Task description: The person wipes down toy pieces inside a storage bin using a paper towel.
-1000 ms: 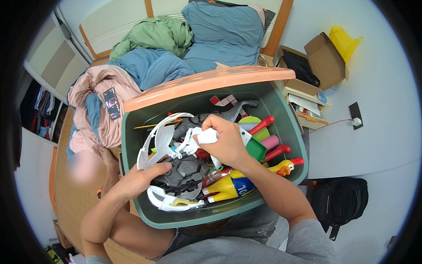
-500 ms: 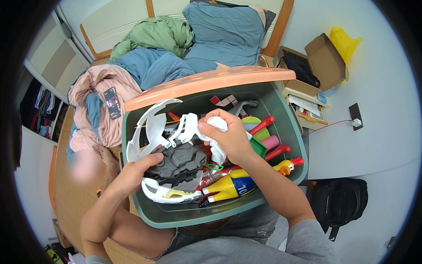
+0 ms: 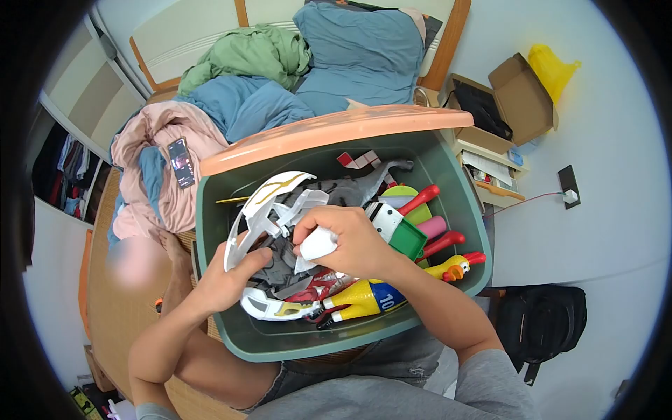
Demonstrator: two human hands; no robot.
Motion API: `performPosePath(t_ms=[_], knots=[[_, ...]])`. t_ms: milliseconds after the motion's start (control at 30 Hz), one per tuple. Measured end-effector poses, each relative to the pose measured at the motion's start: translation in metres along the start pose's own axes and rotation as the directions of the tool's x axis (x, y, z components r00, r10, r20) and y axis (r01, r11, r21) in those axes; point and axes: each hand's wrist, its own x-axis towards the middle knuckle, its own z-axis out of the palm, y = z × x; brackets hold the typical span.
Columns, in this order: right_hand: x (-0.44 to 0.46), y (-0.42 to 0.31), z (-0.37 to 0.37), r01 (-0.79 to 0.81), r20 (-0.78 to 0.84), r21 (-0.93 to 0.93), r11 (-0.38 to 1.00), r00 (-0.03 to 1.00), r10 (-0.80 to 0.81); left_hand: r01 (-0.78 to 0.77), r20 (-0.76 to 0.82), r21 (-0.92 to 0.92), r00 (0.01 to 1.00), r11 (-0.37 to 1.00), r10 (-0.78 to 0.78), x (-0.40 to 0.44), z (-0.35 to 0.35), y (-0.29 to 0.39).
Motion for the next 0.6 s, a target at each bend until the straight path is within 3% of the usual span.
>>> performPosePath(t_ms=[100, 300, 367, 433, 600], knots=[[-0.001, 0.000, 0.001, -0.045, -0.046, -0.005, 0.999, 0.998, 0.045, -0.001, 0.001, -0.007, 1.000, 1.000, 0.001, 0.001, 0.002, 0.003], [-0.007, -0.003, 0.011, 0.068, 0.009, -0.076, 0.995, 0.998, -0.067, 0.125, 0.150, 0.059, 0.980, 0.990, -0.133, 0.000, 0.003, 0.005], [-0.008, 0.009, 0.013, 0.140, -0.019, -0.104, 0.985, 0.990, -0.142, 0.106, 0.136, 0.051, 0.984, 0.993, -0.112, 0.000, 0.006, 0.007], [-0.005, 0.011, 0.011, 0.195, 0.061, -0.115, 0.974, 0.980, -0.189, 0.144, 0.139, 0.016, 0.980, 0.989, -0.145, 0.001, 0.006, 0.009], [-0.003, -0.001, -0.007, 0.160, 0.262, -0.119, 0.980, 0.957, -0.124, 0.200, 0.127, -0.064, 0.973, 0.978, -0.191, 0.004, 0.004, 0.002]])
